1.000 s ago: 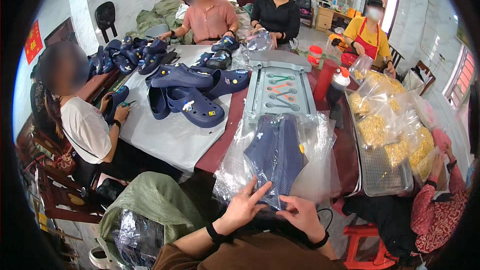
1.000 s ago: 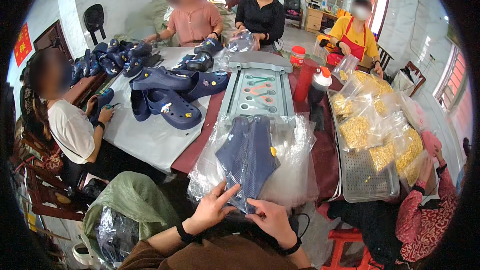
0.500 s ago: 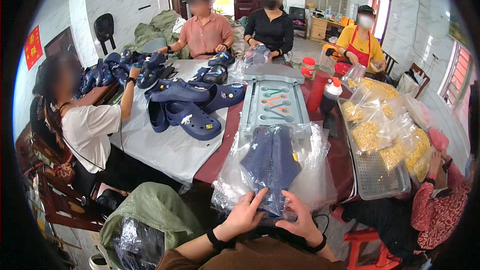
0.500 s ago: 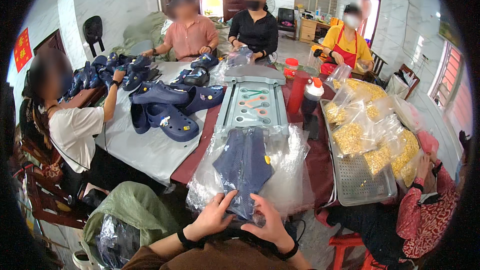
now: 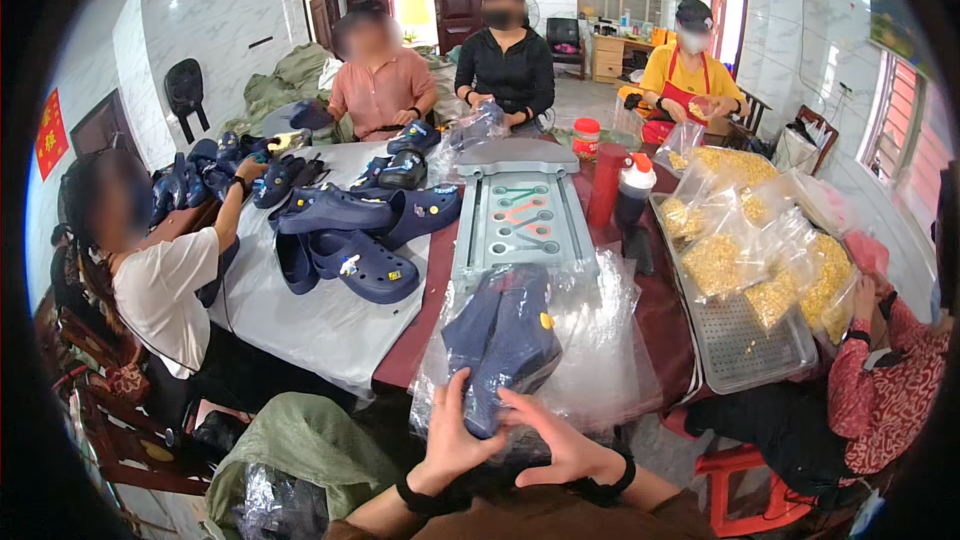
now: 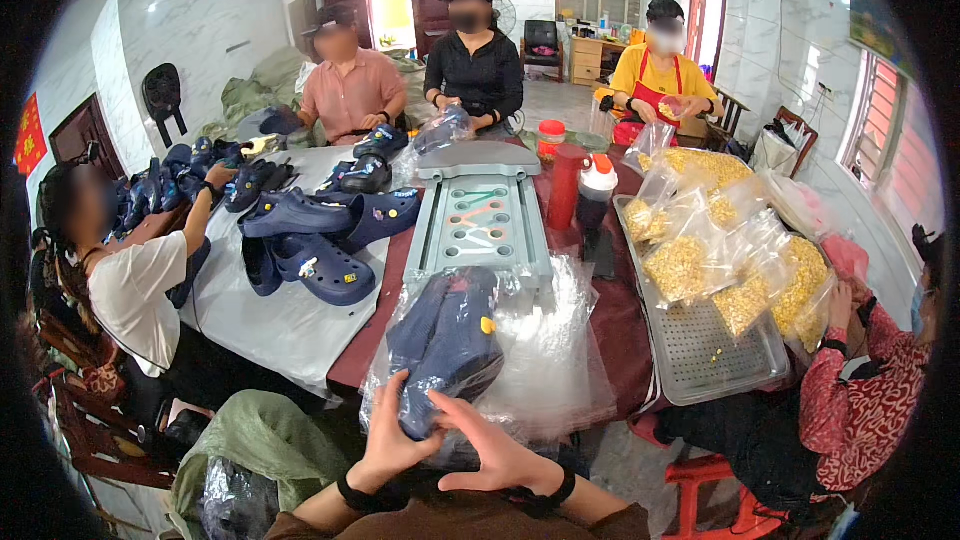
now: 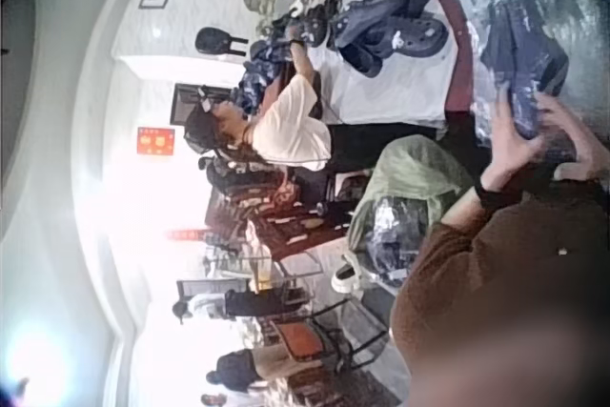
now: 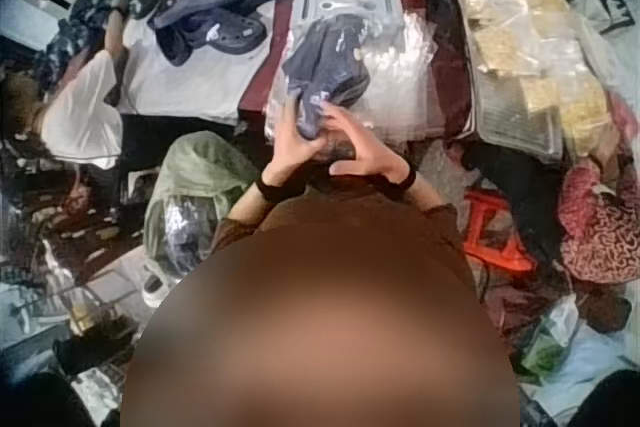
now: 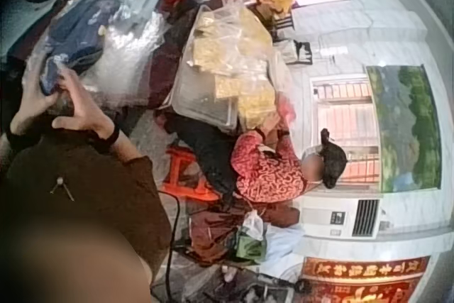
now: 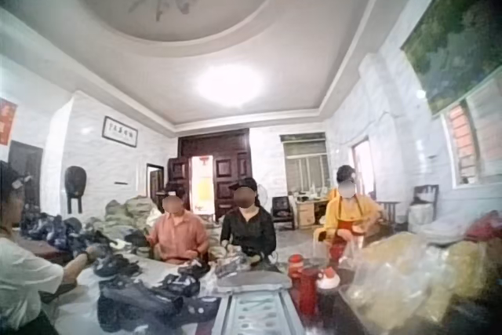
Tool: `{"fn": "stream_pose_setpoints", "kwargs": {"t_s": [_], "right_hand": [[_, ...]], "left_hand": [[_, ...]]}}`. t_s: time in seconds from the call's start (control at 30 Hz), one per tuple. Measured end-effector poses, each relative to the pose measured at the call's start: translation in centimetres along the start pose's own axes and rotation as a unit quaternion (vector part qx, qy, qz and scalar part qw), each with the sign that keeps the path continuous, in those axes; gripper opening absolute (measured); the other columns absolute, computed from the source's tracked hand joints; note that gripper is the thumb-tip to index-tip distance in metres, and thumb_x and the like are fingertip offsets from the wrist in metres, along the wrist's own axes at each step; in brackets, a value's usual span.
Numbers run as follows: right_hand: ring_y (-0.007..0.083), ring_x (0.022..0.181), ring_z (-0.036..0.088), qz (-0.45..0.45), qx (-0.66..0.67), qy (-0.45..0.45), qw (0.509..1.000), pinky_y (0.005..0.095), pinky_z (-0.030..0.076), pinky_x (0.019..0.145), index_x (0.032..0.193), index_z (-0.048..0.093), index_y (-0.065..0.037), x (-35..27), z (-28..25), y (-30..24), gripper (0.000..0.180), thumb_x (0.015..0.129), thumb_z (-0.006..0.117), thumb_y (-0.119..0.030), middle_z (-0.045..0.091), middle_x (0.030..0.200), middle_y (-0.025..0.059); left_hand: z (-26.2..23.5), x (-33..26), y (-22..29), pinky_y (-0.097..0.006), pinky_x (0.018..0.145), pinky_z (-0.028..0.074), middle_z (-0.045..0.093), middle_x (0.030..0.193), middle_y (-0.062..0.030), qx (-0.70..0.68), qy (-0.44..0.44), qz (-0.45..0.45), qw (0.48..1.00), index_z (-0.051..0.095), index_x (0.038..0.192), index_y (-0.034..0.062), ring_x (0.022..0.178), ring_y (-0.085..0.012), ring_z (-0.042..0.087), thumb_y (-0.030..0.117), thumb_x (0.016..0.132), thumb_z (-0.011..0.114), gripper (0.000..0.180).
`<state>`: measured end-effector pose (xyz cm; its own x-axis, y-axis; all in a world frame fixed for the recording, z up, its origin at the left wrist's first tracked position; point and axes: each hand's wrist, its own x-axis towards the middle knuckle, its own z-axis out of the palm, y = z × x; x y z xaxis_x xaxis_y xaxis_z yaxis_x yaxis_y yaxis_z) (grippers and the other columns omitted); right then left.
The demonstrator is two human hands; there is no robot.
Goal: Inspecting and packaging blue and black clogs into plastic bags in a shoe manufacturing finishing area.
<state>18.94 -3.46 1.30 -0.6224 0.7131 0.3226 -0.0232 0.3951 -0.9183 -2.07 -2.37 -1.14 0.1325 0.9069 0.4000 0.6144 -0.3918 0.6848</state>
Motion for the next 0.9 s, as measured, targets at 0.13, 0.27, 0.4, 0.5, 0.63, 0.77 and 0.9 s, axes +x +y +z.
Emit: {"fn": "stream_pose_setpoints", "kwargs": {"t_s": [0.13, 0.27, 0.4, 0.5, 0.63, 0.77, 0.9], "right_hand": [[0.0299, 0.136, 0.049, -0.064, -0.099, -0.048, 0.992, 0.0421, 0.038, 0.113, 0.156, 0.032, -0.001, 0.9, -1.4, -0.6, 0.094, 0.085, 0.082, -0.037, 0.041, 0.154, 0.0181], [0.0228, 0.105, 0.07, -0.011, -0.008, -0.014, 1.0, 0.0345, 0.053, 0.093, 0.133, 0.062, -0.003, 0.6, -4.7, -0.1, 0.051, 0.088, 0.079, -0.019, 0.072, 0.116, 0.011], [0.0145, 0.083, 0.069, 0.018, -0.032, 0.137, 0.99, 0.027, 0.054, 0.071, 0.12, 0.069, -0.004, -0.3, -8.9, 1.7, 0.032, 0.088, 0.075, -0.008, 0.074, 0.101, 0.0089], [0.0131, 0.078, 0.067, 0.011, -0.102, 0.199, 0.975, 0.0254, 0.052, 0.067, 0.114, 0.071, -0.005, -0.4, -12.0, 3.4, 0.026, 0.088, 0.074, -0.006, 0.074, 0.098, 0.0074], [0.0203, 0.084, 0.069, 0.119, -0.126, 0.231, 0.957, 0.0305, 0.054, 0.073, 0.111, 0.072, -0.007, -0.3, -14.5, 5.3, 0.027, 0.085, 0.077, -0.01, 0.074, 0.097, 0.0077], [0.0321, 0.105, 0.065, 0.153, -0.267, 0.155, 0.939, 0.0396, 0.052, 0.09, 0.114, 0.071, -0.008, -0.1, -16.1, 7.3, 0.034, 0.085, 0.077, -0.024, 0.071, 0.112, 0.0108], [0.0337, 0.114, 0.06, 0.2, -0.254, 0.081, 0.943, 0.0418, 0.049, 0.097, 0.12, 0.07, -0.008, -0.2, -17.2, 8.5, 0.042, 0.087, 0.074, -0.034, 0.067, 0.122, 0.0112]], "left_hand": [[-2.1, 1.2, -0.4, -0.044, 0.088, 0.046, 0.056, 0.109, -0.0179, -0.044, 0.064, 0.013, 0.997, 0.052, 0.128, 0.0028, 0.1, -0.0379, 0.056, 0.016, 0.058, 0.08, 0.077], [-2.9, 2.4, -0.8, -0.038, 0.083, 0.045, 0.055, 0.105, -0.0148, -0.072, 0.083, 0.049, 0.993, 0.052, 0.124, -0.0007, 0.094, -0.0316, 0.055, 0.025, 0.055, 0.079, 0.079], [-2.2, 4.2, -1.8, -0.036, 0.085, 0.043, 0.053, 0.106, -0.0146, -0.094, 0.099, 0.045, 0.99, 0.053, 0.121, -0.0032, 0.096, -0.0292, 0.054, 0.027, 0.053, 0.076, 0.078], [-1.5, 6.0, -2.6, -0.034, 0.095, 0.041, 0.051, 0.112, -0.0112, -0.204, 0.127, 0.0, 0.971, 0.048, 0.126, -0.0031, 0.104, -0.0232, 0.052, 0.019, 0.055, 0.073, 0.078], [-0.6, 8.5, -2.6, -0.031, 0.102, 0.038, 0.049, 0.121, -0.0087, -0.338, 0.126, -0.096, 0.928, 0.042, 0.133, -0.0007, 0.112, -0.0179, 0.049, 0.007, 0.061, 0.067, 0.076], [1.0, 11.4, -2.9, -0.03, 0.102, 0.038, 0.047, 0.124, -0.0083, -0.301, 0.152, -0.141, 0.931, 0.041, 0.134, 0.0011, 0.115, -0.0168, 0.048, 0.004, 0.063, 0.065, 0.075], [2.7, 13.2, -3.4, -0.029, 0.101, 0.039, 0.048, 0.122, -0.008, -0.277, 0.177, -0.138, 0.934, 0.041, 0.133, 0.0016, 0.112, -0.0166, 0.049, 0.003, 0.064, 0.063, 0.073]]}}
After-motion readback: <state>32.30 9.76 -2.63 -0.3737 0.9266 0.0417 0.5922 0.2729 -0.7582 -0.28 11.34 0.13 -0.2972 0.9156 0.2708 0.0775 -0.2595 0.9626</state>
